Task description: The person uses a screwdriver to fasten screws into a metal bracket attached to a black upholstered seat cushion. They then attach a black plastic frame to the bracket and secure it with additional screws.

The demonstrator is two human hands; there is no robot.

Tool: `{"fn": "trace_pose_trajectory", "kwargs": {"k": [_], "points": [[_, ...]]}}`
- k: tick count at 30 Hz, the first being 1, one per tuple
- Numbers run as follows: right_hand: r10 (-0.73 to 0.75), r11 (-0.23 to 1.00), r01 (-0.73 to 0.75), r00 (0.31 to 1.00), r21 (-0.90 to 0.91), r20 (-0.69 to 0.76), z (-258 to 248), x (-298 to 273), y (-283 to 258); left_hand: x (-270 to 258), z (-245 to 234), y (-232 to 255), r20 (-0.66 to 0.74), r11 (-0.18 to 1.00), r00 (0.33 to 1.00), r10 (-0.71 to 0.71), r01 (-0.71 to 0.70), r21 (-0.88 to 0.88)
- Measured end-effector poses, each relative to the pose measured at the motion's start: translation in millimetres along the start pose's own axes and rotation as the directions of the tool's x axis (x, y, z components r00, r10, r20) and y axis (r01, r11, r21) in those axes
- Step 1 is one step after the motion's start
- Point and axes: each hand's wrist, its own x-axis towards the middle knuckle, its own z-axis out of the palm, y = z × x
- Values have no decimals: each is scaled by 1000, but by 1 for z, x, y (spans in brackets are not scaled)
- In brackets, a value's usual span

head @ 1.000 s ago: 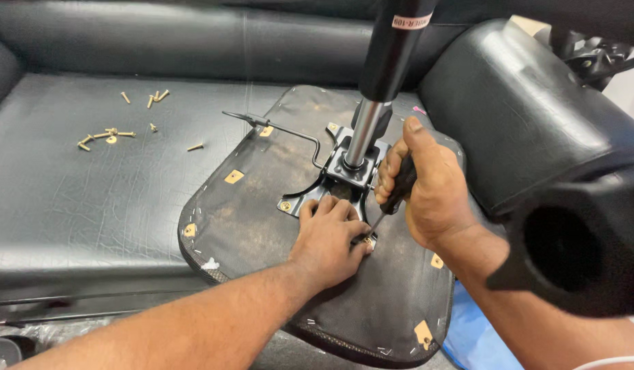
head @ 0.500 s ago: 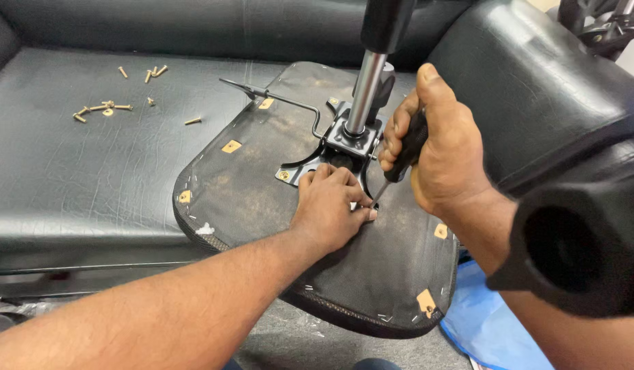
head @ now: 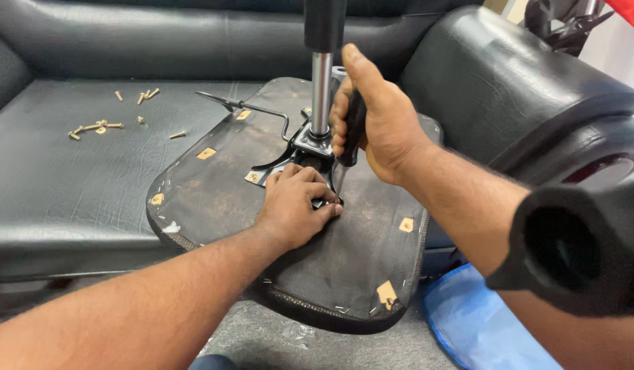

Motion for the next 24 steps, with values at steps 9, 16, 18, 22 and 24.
{"fn": "trace_pose_trajectory", "kwargs": {"k": [9, 16, 18, 22, 24], "points": [[30, 1000, -31, 967, 0, 254, -15, 17, 6, -4, 9, -19, -26, 995, 1000, 13, -16, -95], [-40, 987, 64, 987, -149, 154, 14, 11, 0, -4, 4, -18, -18, 992, 1000, 8, -10, -128], [-44, 985, 54, 997, -165, 63, 19, 7, -1, -4, 5, -19, -15, 993, 1000, 5, -7, -115], [-9, 998, 12, 999, -64, 47, 17, -2, 2, -1, 10, -21, 20, 998, 1000, -12, 13, -64], [-34, 999, 29, 945, 20, 324, 13, -2, -1, -1, 9, -20, 32, 999, 999, -12, 13, -46]]}}
